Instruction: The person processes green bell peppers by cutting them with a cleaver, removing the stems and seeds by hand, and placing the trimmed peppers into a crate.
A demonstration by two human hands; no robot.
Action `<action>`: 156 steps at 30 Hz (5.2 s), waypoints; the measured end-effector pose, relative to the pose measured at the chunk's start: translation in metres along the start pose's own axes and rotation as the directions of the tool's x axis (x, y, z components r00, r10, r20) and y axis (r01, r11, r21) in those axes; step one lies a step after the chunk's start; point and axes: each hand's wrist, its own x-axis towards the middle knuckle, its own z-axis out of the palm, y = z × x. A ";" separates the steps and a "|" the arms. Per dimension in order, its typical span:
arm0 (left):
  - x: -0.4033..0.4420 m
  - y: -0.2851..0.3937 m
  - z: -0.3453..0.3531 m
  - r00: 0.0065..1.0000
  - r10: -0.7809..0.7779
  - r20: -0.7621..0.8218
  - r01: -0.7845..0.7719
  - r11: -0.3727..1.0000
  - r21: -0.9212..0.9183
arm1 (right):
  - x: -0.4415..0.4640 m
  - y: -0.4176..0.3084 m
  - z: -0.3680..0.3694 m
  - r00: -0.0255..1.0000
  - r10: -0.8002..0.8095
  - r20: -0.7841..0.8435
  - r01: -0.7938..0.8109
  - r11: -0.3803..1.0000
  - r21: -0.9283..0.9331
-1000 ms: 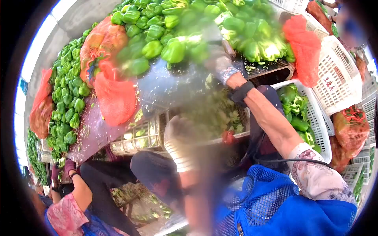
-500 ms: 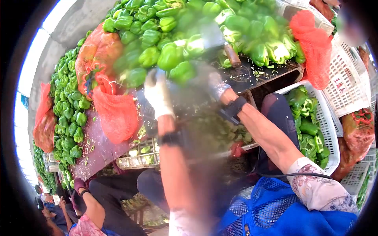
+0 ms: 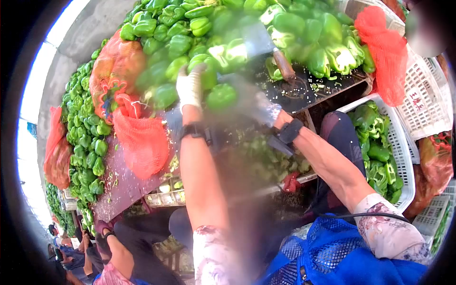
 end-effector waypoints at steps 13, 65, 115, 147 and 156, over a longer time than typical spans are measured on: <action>-0.055 -0.033 -0.074 0.984 -0.178 -0.024 0.173 0.974 -0.150 | -0.023 -0.015 -0.006 0.992 0.046 0.117 -0.030 0.991 -0.133; -0.133 -0.018 -0.001 0.993 0.089 -0.079 -0.052 0.921 0.387 | -0.099 -0.069 -0.101 0.997 -0.067 -0.032 0.048 0.913 -0.405; 0.082 -0.033 -0.067 0.996 0.086 -0.015 -0.084 0.993 0.085 | -0.040 0.000 0.023 0.714 -0.287 0.639 0.698 0.358 -0.620; 0.094 -0.001 -0.074 0.929 -0.004 0.371 -0.195 0.846 0.496 | -0.005 -0.078 -0.030 0.833 -0.145 0.534 0.493 0.633 -0.597; 0.080 -0.050 -0.113 0.970 -0.013 0.243 0.032 0.997 -0.074 | 0.292 0.040 -0.125 0.813 -0.559 0.164 0.560 0.673 -0.483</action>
